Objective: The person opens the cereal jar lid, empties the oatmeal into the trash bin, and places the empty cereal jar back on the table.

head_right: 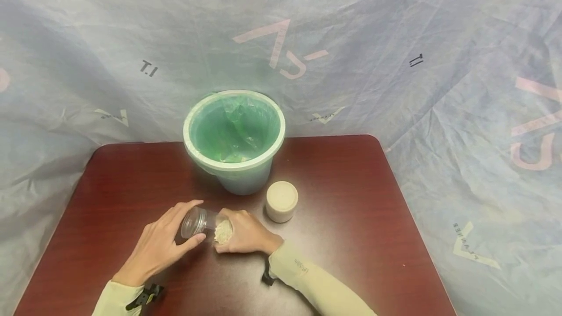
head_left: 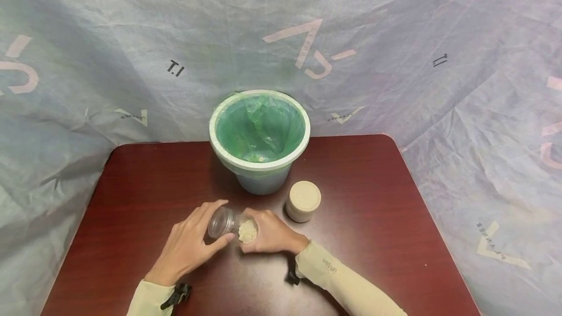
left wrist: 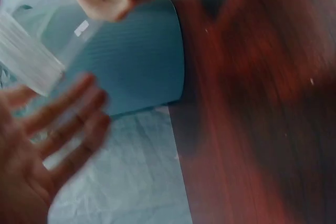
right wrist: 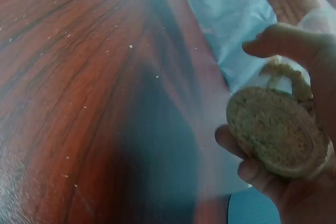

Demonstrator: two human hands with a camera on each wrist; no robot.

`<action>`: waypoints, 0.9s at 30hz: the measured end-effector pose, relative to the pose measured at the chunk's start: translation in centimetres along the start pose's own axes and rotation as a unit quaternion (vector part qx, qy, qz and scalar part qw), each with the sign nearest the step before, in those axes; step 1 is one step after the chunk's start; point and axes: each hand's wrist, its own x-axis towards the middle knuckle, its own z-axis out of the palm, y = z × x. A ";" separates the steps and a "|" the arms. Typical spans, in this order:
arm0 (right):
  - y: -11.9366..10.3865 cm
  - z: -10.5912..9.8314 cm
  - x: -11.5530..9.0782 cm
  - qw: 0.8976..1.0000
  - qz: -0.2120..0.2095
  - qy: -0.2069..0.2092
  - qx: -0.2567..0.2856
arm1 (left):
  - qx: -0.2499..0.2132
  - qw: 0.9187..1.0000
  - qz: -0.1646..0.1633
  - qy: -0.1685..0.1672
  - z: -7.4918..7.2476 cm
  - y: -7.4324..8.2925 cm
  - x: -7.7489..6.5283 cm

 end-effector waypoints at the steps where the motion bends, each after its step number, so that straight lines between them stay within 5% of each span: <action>1: 0.0 -0.1 0.0 1.000 -0.001 -0.007 0.005 | -0.008 1.000 0.023 0.002 -0.1 -0.2 0.0; 5: 0.0 -0.6 0.1 0.999 -0.006 -0.044 0.012 | -0.030 0.995 0.091 0.018 -0.2 -0.8 0.1; 14: -0.3 -0.9 -0.2 0.994 -0.019 -0.103 0.037 | -0.049 0.985 0.155 0.057 0.0 -1.0 0.3; 27: -0.1 -0.7 -0.1 0.995 -0.023 -0.100 0.016 | -0.103 0.979 0.158 0.081 0.3 -0.8 0.2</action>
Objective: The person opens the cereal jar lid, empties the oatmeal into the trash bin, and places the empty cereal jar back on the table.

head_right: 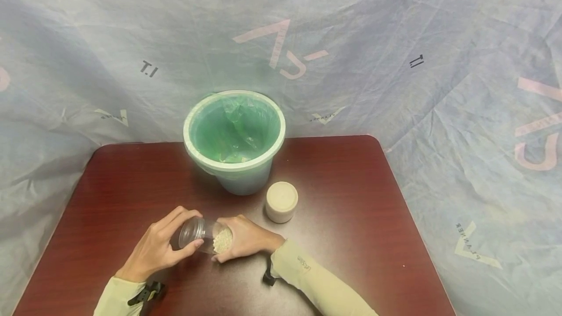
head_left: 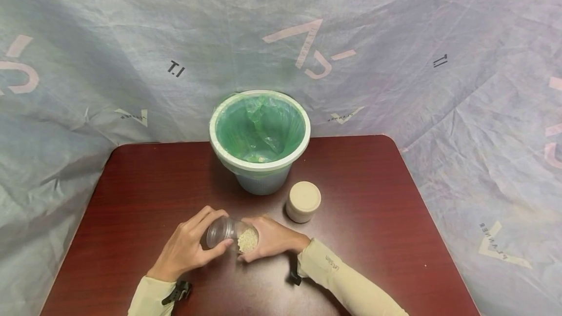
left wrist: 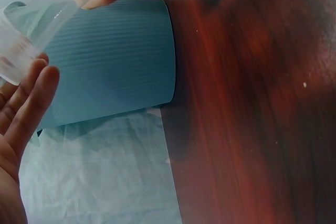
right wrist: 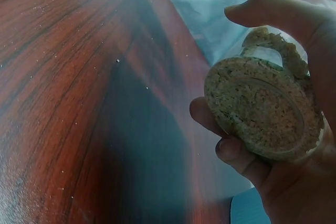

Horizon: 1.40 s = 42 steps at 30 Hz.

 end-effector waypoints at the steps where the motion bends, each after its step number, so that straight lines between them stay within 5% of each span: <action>1: 0.0 0.0 0.0 1.000 0.001 0.001 -0.002 | -0.001 1.000 -0.004 0.000 0.0 0.0 0.0; 8: -0.1 -0.1 0.1 1.000 0.003 0.008 -0.016 | 0.007 1.000 -0.027 -0.005 0.0 0.1 -0.2; 24: -0.3 0.0 0.3 1.000 0.009 0.026 -0.012 | 0.049 0.997 -0.038 0.053 0.6 0.3 0.1; 33: -0.6 0.0 0.2 0.998 0.028 0.052 -0.029 | 0.077 0.990 -0.085 0.083 1.0 1.1 0.6; 42: -0.4 0.3 0.2 0.995 0.029 0.079 -0.046 | 0.083 0.980 -0.169 0.072 0.9 2.3 1.2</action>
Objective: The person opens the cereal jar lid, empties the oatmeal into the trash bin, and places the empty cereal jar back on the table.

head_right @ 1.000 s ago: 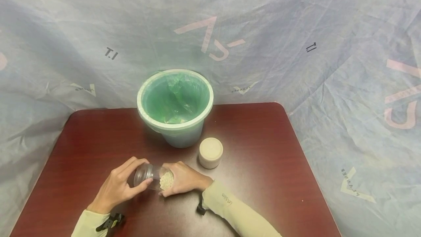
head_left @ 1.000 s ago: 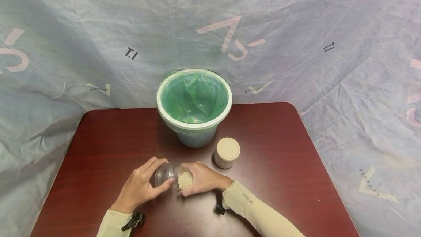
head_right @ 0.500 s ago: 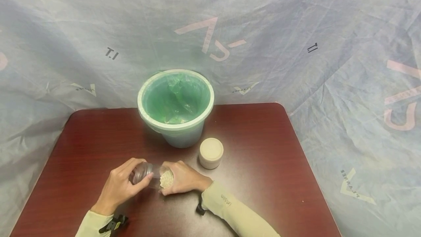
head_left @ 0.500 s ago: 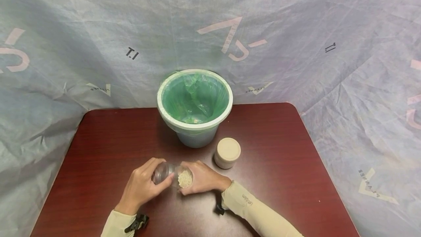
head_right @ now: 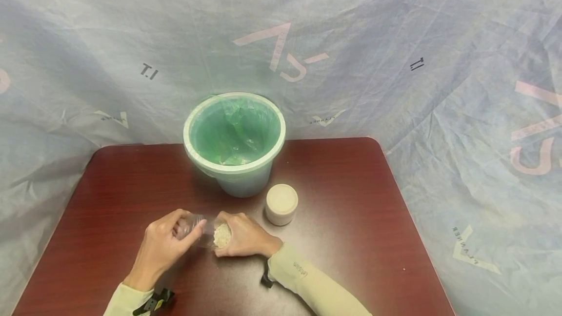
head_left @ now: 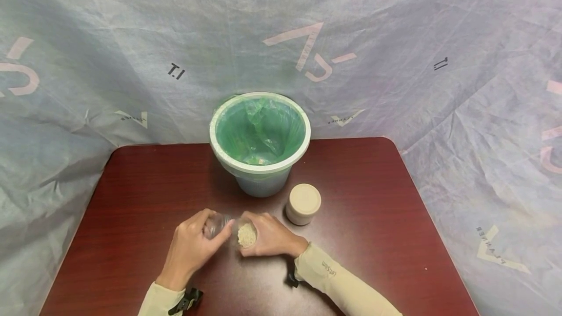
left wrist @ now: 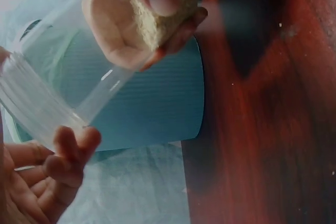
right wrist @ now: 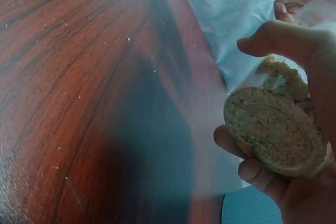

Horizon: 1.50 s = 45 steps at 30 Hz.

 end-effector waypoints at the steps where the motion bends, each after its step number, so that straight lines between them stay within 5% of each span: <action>1: 0.0 0.0 0.0 1.000 0.000 0.002 -0.002 | 0.002 1.000 -0.006 -0.003 0.0 0.1 0.0; 15: 0.2 -0.1 -0.2 1.000 0.000 0.001 -0.009 | 0.000 0.997 0.026 -0.079 -0.7 -1.2 -0.5; 21: 0.3 -0.6 -0.1 1.000 -0.001 -0.027 0.013 | -0.022 0.989 0.092 -0.116 -1.2 -2.3 -0.4; 27: 0.2 -1.0 0.0 0.998 -0.014 -0.056 0.031 | -0.044 0.984 0.145 -0.095 -0.9 -3.0 -0.6; 38: 0.4 -0.4 -0.1 0.999 -0.020 -0.044 0.017 | -0.019 0.993 0.100 -0.054 -0.3 -2.5 -0.9; 45: -0.1 -0.6 -0.3 0.999 0.002 -0.033 0.013 | 0.005 0.999 0.034 -0.033 0.1 -1.3 -0.8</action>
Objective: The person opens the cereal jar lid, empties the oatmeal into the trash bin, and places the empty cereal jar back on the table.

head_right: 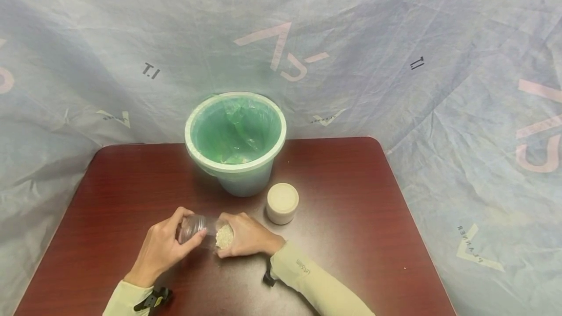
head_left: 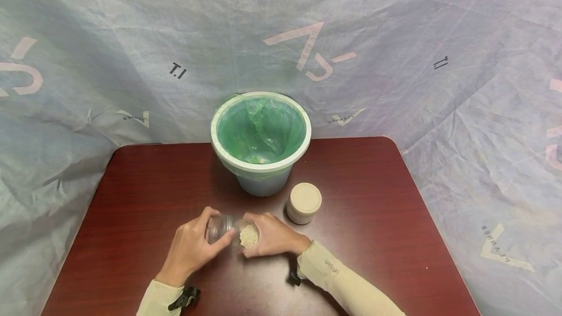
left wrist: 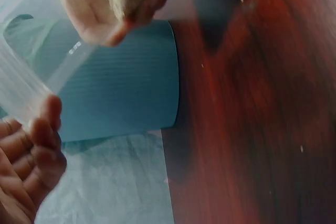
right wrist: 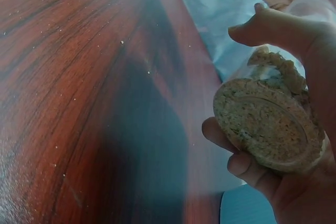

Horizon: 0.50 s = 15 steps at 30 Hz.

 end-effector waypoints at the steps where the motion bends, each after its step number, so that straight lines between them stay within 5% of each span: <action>1: 0.0 0.0 0.0 1.000 0.002 0.002 -0.001 | 0.000 1.000 -0.009 0.002 0.0 0.2 0.0; 15: 0.1 0.3 0.0 1.000 0.014 0.019 -0.019 | 0.005 0.997 -0.083 0.002 -0.1 1.3 0.2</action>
